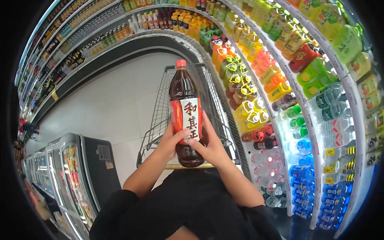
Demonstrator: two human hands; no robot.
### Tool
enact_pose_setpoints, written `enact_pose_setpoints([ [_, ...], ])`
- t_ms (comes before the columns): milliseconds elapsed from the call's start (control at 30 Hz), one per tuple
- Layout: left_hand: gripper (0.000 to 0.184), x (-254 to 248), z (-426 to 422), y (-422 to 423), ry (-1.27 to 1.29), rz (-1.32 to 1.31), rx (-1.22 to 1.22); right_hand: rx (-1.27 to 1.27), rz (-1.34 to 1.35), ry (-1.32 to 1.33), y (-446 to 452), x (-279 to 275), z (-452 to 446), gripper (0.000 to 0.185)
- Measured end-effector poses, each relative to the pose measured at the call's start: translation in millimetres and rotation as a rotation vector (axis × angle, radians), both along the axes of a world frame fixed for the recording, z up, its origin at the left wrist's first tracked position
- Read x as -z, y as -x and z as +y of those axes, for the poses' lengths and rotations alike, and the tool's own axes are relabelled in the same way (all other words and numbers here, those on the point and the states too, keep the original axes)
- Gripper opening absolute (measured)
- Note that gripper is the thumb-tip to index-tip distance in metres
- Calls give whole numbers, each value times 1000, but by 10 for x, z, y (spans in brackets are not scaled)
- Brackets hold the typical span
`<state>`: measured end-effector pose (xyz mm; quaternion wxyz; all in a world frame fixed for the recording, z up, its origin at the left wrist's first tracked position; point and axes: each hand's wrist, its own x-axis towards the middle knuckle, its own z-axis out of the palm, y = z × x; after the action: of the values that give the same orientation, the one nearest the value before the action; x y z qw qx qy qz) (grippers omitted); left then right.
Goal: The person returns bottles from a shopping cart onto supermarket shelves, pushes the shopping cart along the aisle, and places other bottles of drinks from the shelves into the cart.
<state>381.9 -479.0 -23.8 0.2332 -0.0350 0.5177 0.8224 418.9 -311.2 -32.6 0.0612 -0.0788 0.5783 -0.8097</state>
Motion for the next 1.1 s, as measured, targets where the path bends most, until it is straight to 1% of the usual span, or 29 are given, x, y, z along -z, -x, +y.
enact_pose_setpoints([
  [33,63,11,-63,-69,2,48,-9,40,48,-108,6,86,-92,99],
  [100,66,57,-201,-211,12,110,-13,-50,-55,29,-19,87,-209,101],
  [133,69,52,-256,-255,80,67,11,-78,-106,90,-42,71,-208,101],
  [167,68,25,-284,-289,75,80,5,-118,-112,116,-50,43,-219,102],
  [333,65,-32,-363,-375,38,93,-24,-188,-132,198,-173,97,-289,103],
  [400,66,-63,-379,-411,27,86,-37,-109,-80,181,-200,118,-355,103],
  [433,66,-59,-395,-427,32,82,-40,-113,-84,187,-201,127,-368,103],
  [533,69,-35,-337,-453,32,60,-41,-235,-248,264,-177,133,-266,99],
  [567,70,-60,-313,-461,33,52,-63,-229,-250,227,-177,119,-241,98],
  [600,72,-89,-296,-466,40,43,-87,-234,-263,245,-176,66,-230,99],
  [733,72,-148,-277,-463,-51,15,-66,-223,-140,156,-205,50,-185,102],
  [800,74,-130,-270,-461,-50,20,-67,-200,-86,132,-217,91,-175,103],
  [900,78,-86,-243,-450,-87,78,-42,-223,-132,169,-217,56,-136,102],
  [967,78,-117,-206,-442,-92,82,-34,-207,-190,210,-245,41,-114,97],
  [1067,79,-72,-202,-439,-100,79,-22,-244,-275,174,-279,96,-45,92],
  [1100,79,-45,-199,-436,-104,75,-19,-230,-259,193,-285,80,-59,90],
])
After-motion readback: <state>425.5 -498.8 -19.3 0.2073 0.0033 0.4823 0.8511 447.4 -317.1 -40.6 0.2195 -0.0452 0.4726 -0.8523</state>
